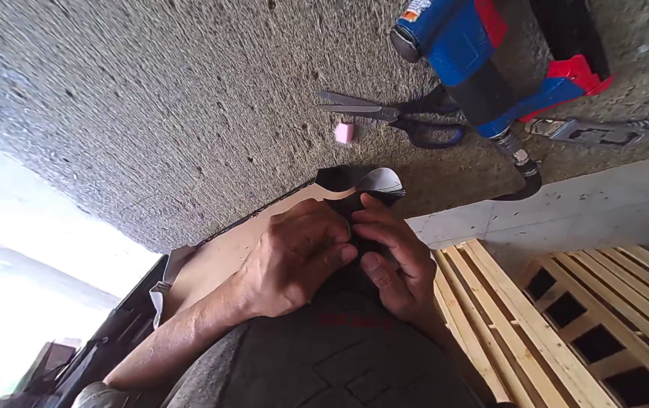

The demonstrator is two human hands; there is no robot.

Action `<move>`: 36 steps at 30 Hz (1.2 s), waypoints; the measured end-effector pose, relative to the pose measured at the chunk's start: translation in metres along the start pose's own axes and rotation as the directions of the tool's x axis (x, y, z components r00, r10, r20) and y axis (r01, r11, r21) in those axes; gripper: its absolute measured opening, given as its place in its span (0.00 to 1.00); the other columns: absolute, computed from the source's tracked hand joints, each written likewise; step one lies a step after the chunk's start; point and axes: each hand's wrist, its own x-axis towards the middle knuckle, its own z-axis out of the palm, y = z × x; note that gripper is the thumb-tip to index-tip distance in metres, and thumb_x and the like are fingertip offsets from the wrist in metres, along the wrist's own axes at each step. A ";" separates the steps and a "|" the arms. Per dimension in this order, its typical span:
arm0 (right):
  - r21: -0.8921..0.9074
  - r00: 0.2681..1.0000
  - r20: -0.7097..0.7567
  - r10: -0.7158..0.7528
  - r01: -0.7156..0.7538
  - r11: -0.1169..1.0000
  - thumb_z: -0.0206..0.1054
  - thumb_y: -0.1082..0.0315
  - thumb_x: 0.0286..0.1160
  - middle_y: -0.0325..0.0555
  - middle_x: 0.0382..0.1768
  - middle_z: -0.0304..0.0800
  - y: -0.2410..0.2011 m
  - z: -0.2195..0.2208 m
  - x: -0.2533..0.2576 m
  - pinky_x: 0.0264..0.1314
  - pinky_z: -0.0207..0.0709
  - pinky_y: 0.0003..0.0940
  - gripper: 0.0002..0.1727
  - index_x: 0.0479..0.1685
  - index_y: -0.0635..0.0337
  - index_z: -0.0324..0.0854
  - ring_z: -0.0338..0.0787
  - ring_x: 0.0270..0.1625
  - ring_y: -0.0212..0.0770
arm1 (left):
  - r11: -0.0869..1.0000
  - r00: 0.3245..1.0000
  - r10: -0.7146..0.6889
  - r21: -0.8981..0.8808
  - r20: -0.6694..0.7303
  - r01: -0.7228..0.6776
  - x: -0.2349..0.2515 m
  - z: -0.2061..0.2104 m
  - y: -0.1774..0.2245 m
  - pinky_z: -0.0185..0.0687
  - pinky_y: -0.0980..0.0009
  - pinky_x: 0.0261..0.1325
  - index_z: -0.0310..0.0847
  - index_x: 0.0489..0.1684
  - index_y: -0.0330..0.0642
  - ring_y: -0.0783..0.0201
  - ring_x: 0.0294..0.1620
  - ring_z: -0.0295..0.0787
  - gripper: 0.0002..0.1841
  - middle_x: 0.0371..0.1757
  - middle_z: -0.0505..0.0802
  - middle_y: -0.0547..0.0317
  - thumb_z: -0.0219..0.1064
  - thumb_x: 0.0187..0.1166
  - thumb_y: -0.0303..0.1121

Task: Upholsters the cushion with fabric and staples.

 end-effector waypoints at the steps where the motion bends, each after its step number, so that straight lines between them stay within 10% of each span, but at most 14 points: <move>1: -0.008 1.000 0.005 -0.001 0.001 1.000 0.58 0.56 0.90 0.60 0.65 0.88 -0.001 0.000 0.001 0.86 0.71 0.47 0.22 0.55 0.68 0.87 0.77 0.82 0.54 | 0.998 1.000 0.020 0.065 -0.010 -0.020 0.001 0.000 0.002 0.81 0.74 0.55 0.88 0.36 0.36 0.71 0.50 0.87 0.13 0.41 0.92 0.57 0.67 0.84 0.38; 3: -0.024 1.000 0.017 -0.002 0.003 1.000 0.58 0.56 0.91 0.59 0.66 0.88 -0.002 -0.002 0.000 0.86 0.71 0.47 0.21 0.55 0.66 0.86 0.78 0.82 0.54 | 0.984 0.998 0.036 0.174 -0.041 -0.029 0.002 0.001 0.009 0.82 0.74 0.51 0.88 0.32 0.37 0.71 0.46 0.88 0.19 0.37 0.93 0.56 0.74 0.78 0.47; 9: 0.049 0.998 0.055 0.026 -0.028 0.998 0.58 0.56 0.90 0.59 0.67 0.87 0.001 -0.006 0.002 0.87 0.69 0.46 0.20 0.52 0.65 0.85 0.77 0.82 0.51 | 0.997 0.985 0.038 -0.065 -0.171 -0.050 0.003 0.008 0.004 0.87 0.75 0.47 0.88 0.24 0.34 0.71 0.40 0.91 0.10 0.32 0.94 0.55 0.78 0.73 0.29; 23: 0.235 0.987 -0.013 0.157 -0.150 0.960 0.71 0.66 0.77 0.56 0.53 0.92 -0.010 -0.005 0.014 0.83 0.74 0.50 0.09 0.39 0.65 0.87 0.83 0.75 0.54 | 0.986 0.985 -0.106 -0.143 -0.133 0.087 0.009 0.008 -0.004 0.86 0.74 0.50 0.89 0.26 0.37 0.71 0.44 0.89 0.08 0.35 0.93 0.59 0.78 0.72 0.29; 26: -0.079 0.986 -0.151 0.069 -0.082 0.994 0.70 0.67 0.78 0.50 0.59 0.92 -0.012 -0.039 0.030 0.72 0.85 0.48 0.09 0.49 0.62 0.90 0.88 0.69 0.47 | 0.985 0.992 -0.109 -0.141 -0.068 0.099 0.014 0.004 -0.005 0.85 0.74 0.51 0.87 0.26 0.38 0.71 0.46 0.88 0.10 0.36 0.92 0.60 0.76 0.76 0.32; 28: -0.600 0.977 -0.205 -0.052 -0.083 0.795 0.71 0.64 0.78 0.52 0.71 0.84 -0.006 -0.062 0.057 0.73 0.80 0.45 0.19 0.65 0.60 0.85 0.82 0.74 0.47 | 0.990 0.995 -0.098 -0.105 -0.023 0.095 0.015 0.001 -0.007 0.82 0.74 0.49 0.87 0.26 0.39 0.72 0.45 0.86 0.11 0.36 0.91 0.60 0.74 0.78 0.35; 31: -0.955 0.994 -0.088 0.069 -0.104 0.279 0.68 0.48 0.81 0.67 0.84 0.66 0.009 -0.080 0.107 0.73 0.66 0.68 0.41 0.91 0.55 0.62 0.70 0.78 0.72 | 0.995 0.998 -0.054 -0.085 0.020 0.055 0.017 -0.002 -0.011 0.82 0.74 0.51 0.88 0.27 0.39 0.72 0.46 0.86 0.12 0.36 0.91 0.59 0.71 0.80 0.36; 33: -0.978 0.997 -0.035 0.075 -0.049 0.201 0.70 0.45 0.78 0.75 0.80 0.66 0.018 -0.091 0.136 0.61 0.70 0.72 0.45 0.93 0.54 0.59 0.73 0.70 0.79 | 0.997 1.000 -0.013 -0.076 0.014 0.014 0.018 -0.003 -0.015 0.82 0.73 0.51 0.89 0.28 0.39 0.71 0.46 0.87 0.13 0.36 0.92 0.59 0.70 0.81 0.37; 36: -0.970 0.991 0.048 0.128 0.016 0.243 0.76 0.52 0.74 0.75 0.81 0.65 0.013 -0.103 0.157 0.69 0.78 0.58 0.48 0.92 0.62 0.58 0.79 0.73 0.70 | 0.998 1.000 0.021 -0.054 0.011 -0.021 0.015 -0.001 -0.020 0.82 0.72 0.52 0.89 0.28 0.40 0.69 0.46 0.88 0.15 0.36 0.93 0.58 0.68 0.83 0.39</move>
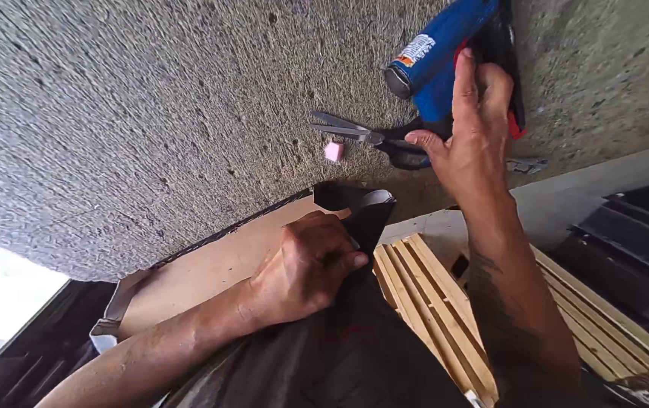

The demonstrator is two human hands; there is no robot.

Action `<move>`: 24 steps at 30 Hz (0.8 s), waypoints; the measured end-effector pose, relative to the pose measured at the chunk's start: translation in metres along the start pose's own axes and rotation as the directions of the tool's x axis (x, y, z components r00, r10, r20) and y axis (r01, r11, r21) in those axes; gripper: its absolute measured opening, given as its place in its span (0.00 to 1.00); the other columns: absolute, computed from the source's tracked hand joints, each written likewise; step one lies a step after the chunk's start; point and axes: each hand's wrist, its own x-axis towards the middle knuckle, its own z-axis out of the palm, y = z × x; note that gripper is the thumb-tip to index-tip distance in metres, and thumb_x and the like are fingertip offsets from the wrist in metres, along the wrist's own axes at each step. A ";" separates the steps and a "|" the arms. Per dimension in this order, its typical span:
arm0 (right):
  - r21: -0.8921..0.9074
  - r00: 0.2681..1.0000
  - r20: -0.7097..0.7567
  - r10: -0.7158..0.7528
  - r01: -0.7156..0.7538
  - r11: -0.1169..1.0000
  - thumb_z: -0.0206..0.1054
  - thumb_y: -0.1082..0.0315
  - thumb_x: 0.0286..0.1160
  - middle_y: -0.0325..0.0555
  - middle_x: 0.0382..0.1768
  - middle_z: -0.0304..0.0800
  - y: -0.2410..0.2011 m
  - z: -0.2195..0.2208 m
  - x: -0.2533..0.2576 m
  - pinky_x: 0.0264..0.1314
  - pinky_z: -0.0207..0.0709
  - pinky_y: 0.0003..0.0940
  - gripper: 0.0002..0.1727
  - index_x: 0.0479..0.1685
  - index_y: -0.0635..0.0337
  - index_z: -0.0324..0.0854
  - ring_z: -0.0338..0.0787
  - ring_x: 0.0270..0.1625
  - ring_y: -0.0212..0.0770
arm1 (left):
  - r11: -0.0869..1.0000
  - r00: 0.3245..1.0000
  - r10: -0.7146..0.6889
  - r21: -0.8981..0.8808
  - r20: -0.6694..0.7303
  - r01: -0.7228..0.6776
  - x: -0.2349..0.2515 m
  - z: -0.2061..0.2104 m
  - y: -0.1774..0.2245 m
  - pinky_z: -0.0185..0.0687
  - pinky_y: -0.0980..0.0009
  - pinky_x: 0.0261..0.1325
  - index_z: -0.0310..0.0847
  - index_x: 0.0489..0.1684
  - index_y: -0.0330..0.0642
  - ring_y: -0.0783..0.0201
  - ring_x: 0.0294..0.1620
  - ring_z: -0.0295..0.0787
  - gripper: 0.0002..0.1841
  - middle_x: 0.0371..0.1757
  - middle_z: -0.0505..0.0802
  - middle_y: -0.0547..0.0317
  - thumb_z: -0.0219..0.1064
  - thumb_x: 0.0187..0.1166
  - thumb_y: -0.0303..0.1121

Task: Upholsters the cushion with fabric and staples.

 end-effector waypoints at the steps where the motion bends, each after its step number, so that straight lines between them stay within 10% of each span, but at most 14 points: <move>1: -0.018 0.999 0.028 -0.039 0.039 0.999 0.74 0.58 0.76 0.75 0.82 0.64 -0.002 -0.010 -0.002 0.73 0.77 0.57 0.46 0.92 0.66 0.55 0.78 0.76 0.68 | 1.000 1.000 0.008 0.007 0.003 -0.008 0.000 0.000 -0.001 0.82 0.71 0.52 0.89 0.28 0.40 0.69 0.46 0.88 0.15 0.36 0.93 0.58 0.67 0.84 0.40; 3: -0.091 0.997 0.031 -0.068 0.071 0.993 0.65 0.66 0.78 0.76 0.75 0.73 -0.015 -0.041 -0.012 0.64 0.82 0.58 0.40 0.89 0.73 0.54 0.86 0.67 0.67 | 1.000 1.000 0.012 0.019 0.002 -0.012 0.002 -0.002 -0.003 0.82 0.72 0.51 0.90 0.28 0.42 0.69 0.46 0.88 0.16 0.37 0.93 0.59 0.66 0.84 0.41; 6: 0.077 0.985 0.172 -0.007 -0.006 0.997 0.56 0.48 0.85 0.51 0.42 0.88 -0.033 -0.120 -0.043 0.35 0.87 0.48 0.33 0.80 0.61 0.61 0.92 0.38 0.44 | 1.000 1.000 0.008 0.014 -0.013 -0.008 0.003 0.000 -0.005 0.82 0.72 0.49 0.89 0.27 0.44 0.69 0.45 0.88 0.16 0.36 0.92 0.60 0.65 0.84 0.42; 9: 0.218 0.875 0.480 0.066 -0.192 0.957 0.66 0.40 0.79 0.53 0.43 0.92 -0.057 -0.200 -0.089 0.44 0.88 0.49 0.34 0.71 0.60 0.76 0.93 0.42 0.44 | 1.000 1.000 0.005 -0.019 -0.023 -0.005 0.000 0.004 -0.006 0.81 0.71 0.49 0.88 0.27 0.44 0.68 0.45 0.87 0.16 0.36 0.92 0.61 0.64 0.84 0.41; 15: 0.172 0.652 0.755 -0.067 -0.099 0.980 0.64 0.52 0.87 0.58 0.46 0.87 -0.128 -0.227 -0.076 0.56 0.83 0.28 0.26 0.66 0.68 0.70 0.89 0.50 0.36 | 1.000 0.999 -0.003 -0.031 -0.051 0.002 -0.003 0.008 -0.006 0.81 0.70 0.48 0.89 0.27 0.44 0.66 0.46 0.88 0.16 0.38 0.93 0.60 0.63 0.84 0.40; 24: 0.083 0.617 0.786 -0.037 -0.045 0.996 0.61 0.54 0.88 0.64 0.47 0.90 -0.150 -0.208 -0.071 0.43 0.84 0.38 0.27 0.72 0.69 0.70 0.92 0.43 0.50 | 1.000 0.998 0.003 -0.024 -0.060 -0.004 -0.003 0.010 -0.006 0.80 0.69 0.47 0.88 0.26 0.43 0.64 0.44 0.87 0.16 0.36 0.92 0.59 0.62 0.83 0.38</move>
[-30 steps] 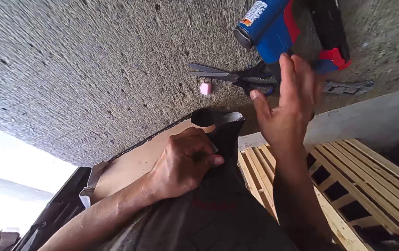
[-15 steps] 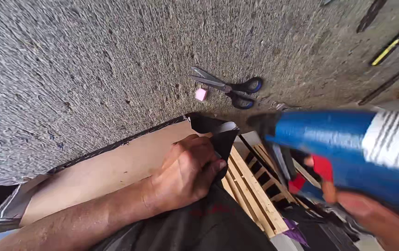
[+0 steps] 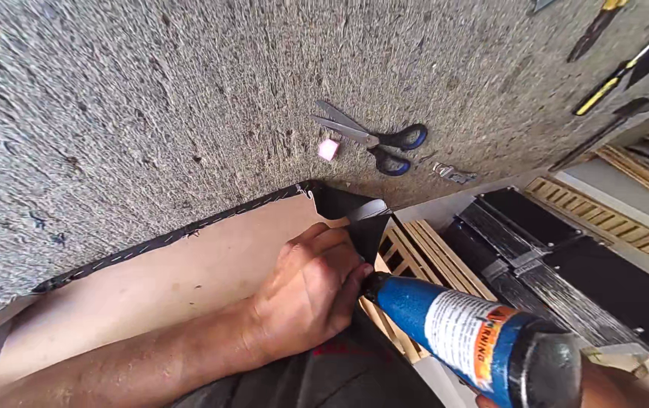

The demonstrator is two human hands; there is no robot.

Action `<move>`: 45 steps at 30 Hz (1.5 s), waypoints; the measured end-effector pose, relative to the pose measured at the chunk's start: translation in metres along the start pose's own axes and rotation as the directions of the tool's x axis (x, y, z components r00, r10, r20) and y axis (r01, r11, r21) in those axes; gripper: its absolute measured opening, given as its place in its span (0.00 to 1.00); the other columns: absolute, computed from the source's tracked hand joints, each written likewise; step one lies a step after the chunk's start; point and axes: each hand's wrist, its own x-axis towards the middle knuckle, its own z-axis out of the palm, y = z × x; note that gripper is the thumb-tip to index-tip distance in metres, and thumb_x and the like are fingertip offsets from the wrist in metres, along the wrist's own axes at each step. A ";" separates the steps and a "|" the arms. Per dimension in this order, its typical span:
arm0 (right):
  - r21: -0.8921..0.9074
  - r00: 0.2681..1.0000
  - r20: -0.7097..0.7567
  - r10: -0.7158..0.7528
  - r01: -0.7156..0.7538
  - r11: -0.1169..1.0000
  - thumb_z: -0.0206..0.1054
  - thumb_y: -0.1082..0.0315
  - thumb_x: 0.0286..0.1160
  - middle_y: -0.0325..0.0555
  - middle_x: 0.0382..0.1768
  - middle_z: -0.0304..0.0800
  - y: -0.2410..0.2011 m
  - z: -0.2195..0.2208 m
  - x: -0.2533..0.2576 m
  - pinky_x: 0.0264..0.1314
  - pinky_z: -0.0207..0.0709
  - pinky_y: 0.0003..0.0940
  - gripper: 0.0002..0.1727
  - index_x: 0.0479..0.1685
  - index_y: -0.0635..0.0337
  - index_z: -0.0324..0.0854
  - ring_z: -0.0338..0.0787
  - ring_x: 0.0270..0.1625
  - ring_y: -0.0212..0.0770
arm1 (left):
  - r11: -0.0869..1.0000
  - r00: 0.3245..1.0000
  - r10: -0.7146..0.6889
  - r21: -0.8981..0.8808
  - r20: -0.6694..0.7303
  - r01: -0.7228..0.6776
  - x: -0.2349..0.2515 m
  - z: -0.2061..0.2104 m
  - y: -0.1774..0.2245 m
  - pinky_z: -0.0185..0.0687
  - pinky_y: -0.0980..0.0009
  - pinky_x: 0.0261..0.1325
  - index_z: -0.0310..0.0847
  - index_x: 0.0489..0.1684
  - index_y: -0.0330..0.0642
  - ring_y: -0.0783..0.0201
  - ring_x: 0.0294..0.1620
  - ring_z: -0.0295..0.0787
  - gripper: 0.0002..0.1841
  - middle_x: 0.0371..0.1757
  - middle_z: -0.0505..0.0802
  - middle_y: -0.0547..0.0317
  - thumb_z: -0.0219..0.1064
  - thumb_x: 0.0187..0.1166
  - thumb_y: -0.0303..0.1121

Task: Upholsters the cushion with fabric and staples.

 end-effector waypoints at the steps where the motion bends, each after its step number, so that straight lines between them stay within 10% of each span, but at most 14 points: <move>1: -0.003 1.000 -0.001 0.009 -0.009 1.000 0.61 0.54 0.88 0.64 0.47 0.90 -0.004 0.002 0.000 0.42 0.84 0.38 0.27 0.72 0.69 0.70 0.92 0.44 0.50 | 1.000 1.000 0.000 0.004 -0.004 0.000 0.000 0.001 0.000 0.80 0.69 0.46 0.87 0.26 0.43 0.64 0.44 0.87 0.15 0.36 0.93 0.59 0.62 0.83 0.38; 7: -0.024 0.997 -0.025 0.079 -0.079 0.997 0.65 0.57 0.85 0.63 0.43 0.90 -0.008 -0.005 -0.001 0.41 0.85 0.37 0.26 0.69 0.70 0.70 0.92 0.42 0.48 | 1.000 1.000 0.001 0.011 -0.002 -0.001 0.002 -0.001 0.000 0.80 0.70 0.46 0.88 0.26 0.44 0.65 0.44 0.88 0.15 0.36 0.93 0.60 0.61 0.83 0.38; 10: -0.213 0.947 -0.310 0.079 -0.151 0.965 0.63 0.51 0.86 0.65 0.45 0.89 0.024 0.001 0.001 0.42 0.85 0.44 0.29 0.71 0.68 0.70 0.92 0.44 0.50 | 1.000 1.000 -0.027 -0.003 0.002 0.027 0.004 -0.005 0.000 0.81 0.70 0.47 0.88 0.26 0.45 0.67 0.45 0.88 0.15 0.36 0.93 0.61 0.63 0.83 0.40; 17: -0.507 0.501 -0.815 -0.291 -0.374 0.776 0.65 0.58 0.85 0.71 0.64 0.83 0.147 0.041 0.170 0.41 0.84 0.55 0.32 0.84 0.67 0.68 0.91 0.49 0.67 | 0.998 0.998 -0.036 -0.057 0.045 0.039 0.009 -0.011 -0.001 0.83 0.71 0.49 0.90 0.27 0.44 0.72 0.45 0.88 0.15 0.36 0.93 0.63 0.66 0.83 0.40; 22: -0.191 0.527 -0.831 -0.175 0.025 0.981 0.68 0.40 0.78 0.64 0.80 0.74 0.132 0.086 0.165 0.76 0.68 0.66 0.42 0.83 0.63 0.71 0.76 0.78 0.67 | 0.990 0.995 -0.059 -0.123 0.082 0.069 0.011 -0.018 0.003 0.82 0.74 0.50 0.90 0.27 0.40 0.73 0.45 0.87 0.14 0.36 0.92 0.60 0.69 0.82 0.37; 26: 0.094 0.479 -0.836 -0.266 0.604 0.792 0.71 0.32 0.70 0.47 0.65 0.91 0.085 0.162 0.123 0.83 0.70 0.51 0.33 0.55 0.53 0.88 0.80 0.78 0.49 | 0.984 0.992 -0.095 -0.141 0.089 0.107 0.011 -0.024 0.010 0.85 0.75 0.48 0.89 0.29 0.38 0.75 0.42 0.88 0.12 0.36 0.92 0.61 0.69 0.82 0.36; 32: 0.192 0.362 -0.924 -0.126 0.723 0.664 0.79 0.46 0.70 0.52 0.56 0.95 0.068 0.188 0.141 0.80 0.78 0.49 0.25 0.50 0.59 0.88 0.87 0.72 0.51 | 1.000 0.987 -0.005 -0.013 0.158 0.007 -0.009 -0.044 0.017 0.86 0.68 0.63 0.93 0.46 0.36 0.69 0.56 0.90 0.15 0.49 0.94 0.55 0.66 0.86 0.39; 45: 0.226 0.399 -0.910 -0.110 0.701 0.677 0.74 0.53 0.78 0.53 0.59 0.94 0.057 0.182 0.134 0.78 0.78 0.43 0.20 0.57 0.59 0.91 0.87 0.70 0.47 | 0.985 0.999 -0.029 0.174 0.035 0.023 -0.012 -0.030 0.033 0.81 0.74 0.55 0.89 0.34 0.41 0.71 0.50 0.87 0.12 0.40 0.93 0.60 0.76 0.76 0.41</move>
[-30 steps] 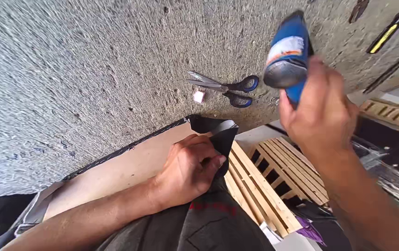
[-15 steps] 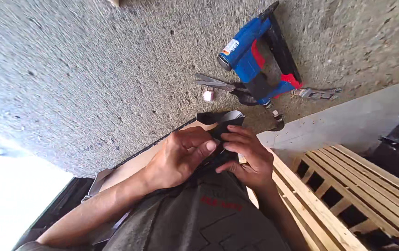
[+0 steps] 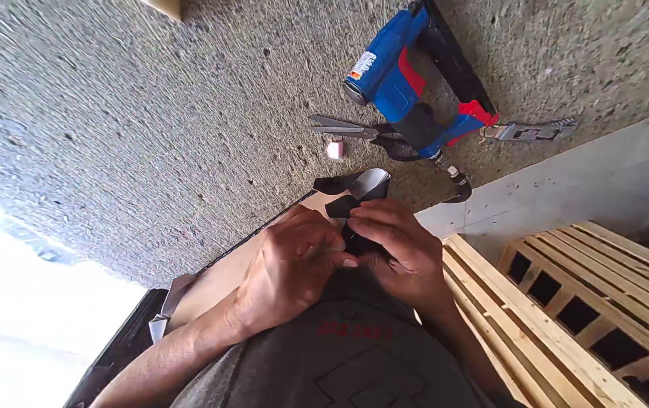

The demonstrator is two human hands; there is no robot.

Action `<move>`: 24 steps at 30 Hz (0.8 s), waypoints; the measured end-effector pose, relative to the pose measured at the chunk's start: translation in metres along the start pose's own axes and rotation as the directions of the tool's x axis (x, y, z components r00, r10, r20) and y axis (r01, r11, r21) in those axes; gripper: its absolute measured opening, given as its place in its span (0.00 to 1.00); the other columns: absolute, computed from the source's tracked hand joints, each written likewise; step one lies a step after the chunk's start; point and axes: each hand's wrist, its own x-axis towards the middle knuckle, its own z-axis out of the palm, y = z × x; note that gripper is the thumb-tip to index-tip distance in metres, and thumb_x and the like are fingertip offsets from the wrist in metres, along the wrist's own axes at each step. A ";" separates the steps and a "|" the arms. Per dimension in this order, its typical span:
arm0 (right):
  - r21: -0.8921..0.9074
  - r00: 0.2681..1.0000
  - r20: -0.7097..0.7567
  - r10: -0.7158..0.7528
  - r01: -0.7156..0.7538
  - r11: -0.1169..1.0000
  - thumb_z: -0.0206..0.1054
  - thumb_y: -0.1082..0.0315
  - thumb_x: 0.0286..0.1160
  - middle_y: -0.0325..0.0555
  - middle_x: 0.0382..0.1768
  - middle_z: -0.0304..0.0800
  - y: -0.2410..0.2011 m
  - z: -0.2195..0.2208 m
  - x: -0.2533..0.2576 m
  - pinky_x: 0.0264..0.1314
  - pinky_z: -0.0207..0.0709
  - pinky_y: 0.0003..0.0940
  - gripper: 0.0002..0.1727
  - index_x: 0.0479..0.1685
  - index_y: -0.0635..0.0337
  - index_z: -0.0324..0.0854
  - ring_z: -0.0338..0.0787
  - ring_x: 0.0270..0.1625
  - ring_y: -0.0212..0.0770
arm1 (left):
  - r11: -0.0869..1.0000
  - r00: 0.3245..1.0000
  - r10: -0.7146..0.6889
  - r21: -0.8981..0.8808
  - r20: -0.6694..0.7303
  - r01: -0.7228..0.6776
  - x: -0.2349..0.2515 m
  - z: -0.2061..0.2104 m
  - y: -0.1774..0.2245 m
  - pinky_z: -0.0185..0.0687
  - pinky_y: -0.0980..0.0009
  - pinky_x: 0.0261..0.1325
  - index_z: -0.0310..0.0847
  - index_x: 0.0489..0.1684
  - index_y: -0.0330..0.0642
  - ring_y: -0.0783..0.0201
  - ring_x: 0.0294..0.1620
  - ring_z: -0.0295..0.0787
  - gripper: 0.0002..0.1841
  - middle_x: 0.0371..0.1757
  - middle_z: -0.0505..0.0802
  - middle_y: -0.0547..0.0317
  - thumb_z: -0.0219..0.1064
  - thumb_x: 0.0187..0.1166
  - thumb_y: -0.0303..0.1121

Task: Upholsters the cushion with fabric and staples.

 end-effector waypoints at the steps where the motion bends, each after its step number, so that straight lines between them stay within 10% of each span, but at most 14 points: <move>1: 0.007 1.000 0.004 0.008 -0.008 1.000 0.74 0.53 0.77 0.53 0.59 0.94 -0.001 0.000 0.001 0.79 0.78 0.44 0.20 0.56 0.59 0.91 0.87 0.71 0.48 | 0.999 1.000 0.006 -0.033 -0.002 -0.006 0.001 0.001 -0.001 0.82 0.75 0.52 0.88 0.32 0.39 0.72 0.47 0.87 0.11 0.39 0.92 0.60 0.75 0.77 0.39; 20: 0.390 0.958 0.032 0.284 -0.274 0.879 0.67 0.70 0.80 0.55 0.52 0.95 -0.018 -0.002 0.008 0.84 0.73 0.52 0.09 0.41 0.68 0.90 0.85 0.73 0.54 | 0.958 0.986 -0.159 -0.233 0.056 0.168 0.001 0.004 -0.009 0.80 0.76 0.45 0.89 0.32 0.42 0.75 0.40 0.84 0.09 0.33 0.90 0.66 0.70 0.80 0.35; 24: -0.182 0.963 -0.203 0.180 -0.218 0.959 0.63 0.71 0.83 0.53 0.63 0.91 0.002 -0.032 0.033 0.62 0.87 0.37 0.11 0.49 0.65 0.90 0.90 0.64 0.42 | 0.957 0.987 -0.141 -0.244 0.082 0.157 0.004 0.004 -0.013 0.79 0.75 0.49 0.89 0.31 0.43 0.75 0.42 0.84 0.09 0.33 0.90 0.68 0.70 0.80 0.36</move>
